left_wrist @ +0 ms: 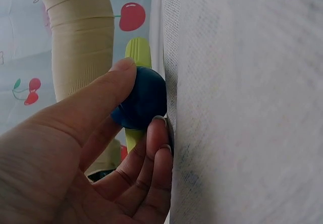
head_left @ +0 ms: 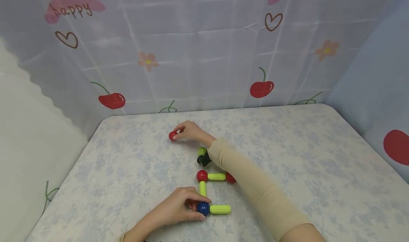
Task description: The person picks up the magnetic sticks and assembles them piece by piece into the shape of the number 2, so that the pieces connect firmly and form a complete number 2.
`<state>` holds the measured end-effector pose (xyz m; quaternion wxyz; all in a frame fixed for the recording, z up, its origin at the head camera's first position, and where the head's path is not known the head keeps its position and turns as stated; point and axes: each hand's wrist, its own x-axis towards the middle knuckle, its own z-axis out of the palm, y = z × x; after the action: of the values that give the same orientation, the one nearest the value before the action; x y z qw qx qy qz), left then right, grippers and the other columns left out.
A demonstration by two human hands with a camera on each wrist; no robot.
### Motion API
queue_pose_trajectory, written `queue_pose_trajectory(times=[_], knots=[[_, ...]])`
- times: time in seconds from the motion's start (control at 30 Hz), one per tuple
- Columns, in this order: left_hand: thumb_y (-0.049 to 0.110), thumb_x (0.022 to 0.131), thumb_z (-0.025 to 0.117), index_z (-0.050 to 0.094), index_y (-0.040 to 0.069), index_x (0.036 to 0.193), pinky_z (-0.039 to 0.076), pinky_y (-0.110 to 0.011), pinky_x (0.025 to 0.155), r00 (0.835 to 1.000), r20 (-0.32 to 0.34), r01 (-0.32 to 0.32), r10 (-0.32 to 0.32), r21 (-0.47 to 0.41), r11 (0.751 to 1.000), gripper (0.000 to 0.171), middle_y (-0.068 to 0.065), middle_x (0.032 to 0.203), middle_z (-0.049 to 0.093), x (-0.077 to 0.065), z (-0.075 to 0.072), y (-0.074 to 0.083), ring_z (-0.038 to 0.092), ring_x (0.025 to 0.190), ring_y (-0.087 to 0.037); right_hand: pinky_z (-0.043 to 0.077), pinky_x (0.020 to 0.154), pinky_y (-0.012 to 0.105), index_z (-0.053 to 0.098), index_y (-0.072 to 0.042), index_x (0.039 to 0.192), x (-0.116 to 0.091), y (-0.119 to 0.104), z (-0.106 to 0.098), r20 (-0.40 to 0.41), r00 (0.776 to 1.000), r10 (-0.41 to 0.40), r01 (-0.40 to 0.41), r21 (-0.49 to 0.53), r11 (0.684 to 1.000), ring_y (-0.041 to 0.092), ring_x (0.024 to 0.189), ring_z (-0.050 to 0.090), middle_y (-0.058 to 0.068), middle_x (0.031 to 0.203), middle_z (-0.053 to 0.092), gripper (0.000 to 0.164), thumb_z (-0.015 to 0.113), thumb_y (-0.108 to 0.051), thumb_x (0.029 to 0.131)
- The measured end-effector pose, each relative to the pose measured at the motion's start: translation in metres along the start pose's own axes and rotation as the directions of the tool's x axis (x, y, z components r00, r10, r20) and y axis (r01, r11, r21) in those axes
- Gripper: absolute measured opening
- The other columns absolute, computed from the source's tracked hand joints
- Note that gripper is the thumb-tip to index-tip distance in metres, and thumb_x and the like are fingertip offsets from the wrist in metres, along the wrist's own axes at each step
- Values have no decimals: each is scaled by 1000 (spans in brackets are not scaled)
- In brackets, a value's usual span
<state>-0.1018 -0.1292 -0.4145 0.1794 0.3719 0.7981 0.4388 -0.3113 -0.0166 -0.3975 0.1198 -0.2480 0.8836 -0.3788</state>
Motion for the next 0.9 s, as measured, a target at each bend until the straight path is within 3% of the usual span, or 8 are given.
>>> queue_pose_trajectory(times=[0.23,0.47,0.7,0.9], knots=[[28,79,76,71,16,111,48,-22,61,999,12,34,-34,-3,999,34,11,79,54,1,0,0,52,67,-2,42,67,25,70,-11,111,-30,-4,-24,-72,991,-109,106,-40,994,15,83,52,-2,91,63,32,75,-23,82],[29,79,76,71,18,111,47,-22,60,999,11,49,-49,10,999,34,11,78,54,1,1,0,51,67,-3,43,70,28,71,-12,110,-84,0,-40,-90,978,-189,188,-17,982,16,83,49,-4,88,61,31,75,-24,81],[27,79,76,71,16,111,48,-21,60,1000,-3,19,-19,10,1000,34,12,79,54,1,0,1,51,67,-1,44,70,33,70,-12,111,-141,10,-45,-124,978,-167,178,78,981,18,85,49,-6,87,60,32,75,-21,81],[28,79,76,70,16,111,48,-22,61,1000,-5,13,-13,1,1000,35,12,80,55,1,1,0,52,68,-2,45,69,36,70,-11,111,-184,18,-42,-114,979,-170,182,106,978,20,81,52,0,87,60,32,74,-21,81]])
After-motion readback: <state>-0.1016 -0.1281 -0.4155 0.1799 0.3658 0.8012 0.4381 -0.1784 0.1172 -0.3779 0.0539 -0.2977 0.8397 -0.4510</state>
